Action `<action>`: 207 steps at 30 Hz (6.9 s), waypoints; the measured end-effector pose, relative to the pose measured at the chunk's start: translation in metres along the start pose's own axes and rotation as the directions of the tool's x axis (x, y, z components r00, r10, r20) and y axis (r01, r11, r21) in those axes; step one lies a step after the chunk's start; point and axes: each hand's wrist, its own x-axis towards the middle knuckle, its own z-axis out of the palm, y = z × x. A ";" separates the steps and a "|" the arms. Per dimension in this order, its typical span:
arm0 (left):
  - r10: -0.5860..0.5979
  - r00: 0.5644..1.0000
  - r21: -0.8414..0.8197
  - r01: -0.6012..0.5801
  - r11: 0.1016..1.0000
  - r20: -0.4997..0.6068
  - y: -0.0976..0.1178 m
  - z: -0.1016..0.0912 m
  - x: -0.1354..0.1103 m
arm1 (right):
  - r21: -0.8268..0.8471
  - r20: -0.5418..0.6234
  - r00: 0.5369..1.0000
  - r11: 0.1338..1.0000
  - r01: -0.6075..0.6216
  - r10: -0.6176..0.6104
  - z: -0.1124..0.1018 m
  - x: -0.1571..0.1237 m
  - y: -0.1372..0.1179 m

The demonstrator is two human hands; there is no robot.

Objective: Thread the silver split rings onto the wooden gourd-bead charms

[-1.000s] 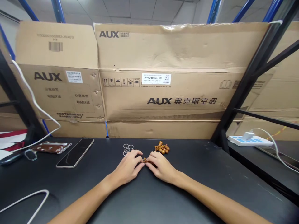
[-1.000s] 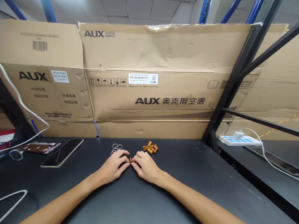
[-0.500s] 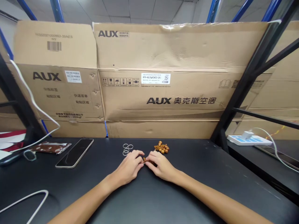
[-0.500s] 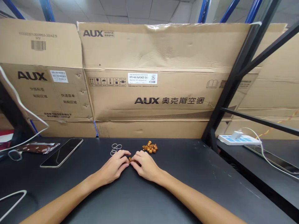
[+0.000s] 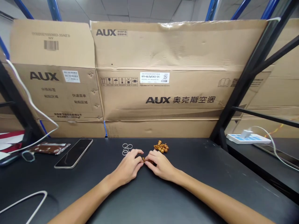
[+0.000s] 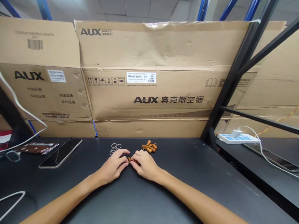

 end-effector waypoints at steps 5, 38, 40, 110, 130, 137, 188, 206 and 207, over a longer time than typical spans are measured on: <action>-0.011 0.999 -0.045 0.013 0.999 0.043 0.001 -0.003 0.001 | -0.036 -0.056 0.994 0.995 -0.094 0.092 0.000 0.001 0.006; -0.320 0.946 0.267 0.295 0.917 0.054 -0.076 -0.006 -0.004 | -0.206 0.010 0.923 0.904 -0.373 0.384 -0.003 0.000 0.052; -0.337 0.937 0.269 0.302 0.915 0.092 -0.080 -0.008 -0.002 | -0.215 -0.003 0.921 0.899 -0.382 0.391 -0.005 0.000 0.053; -0.087 0.996 0.239 0.077 0.968 0.029 -0.033 0.000 -0.005 | -0.285 -0.359 0.931 0.942 -0.176 0.066 -0.016 -0.002 0.056; -0.119 0.992 0.211 0.108 0.971 0.041 -0.031 -0.001 -0.005 | -0.378 -0.155 0.985 0.917 -0.127 0.073 -0.005 -0.003 0.044; -0.143 0.989 0.292 0.143 0.946 -0.021 -0.026 0.007 -0.008 | -0.279 -0.098 0.995 0.958 -0.063 0.037 0.002 -0.002 0.021; -0.065 0.994 0.099 0.056 0.994 0.089 -0.018 0.002 -0.002 | 0.765 0.087 0.904 0.553 -0.330 0.418 0.003 0.006 0.021; -0.071 0.991 0.151 0.053 0.987 0.117 -0.014 0.000 0.001 | 0.813 0.105 0.909 0.491 -0.312 0.403 0.002 0.005 0.024; -0.074 0.991 0.150 0.058 0.987 0.109 -0.014 0.001 0.002 | 0.814 0.105 0.909 0.491 -0.311 0.403 0.002 0.005 0.024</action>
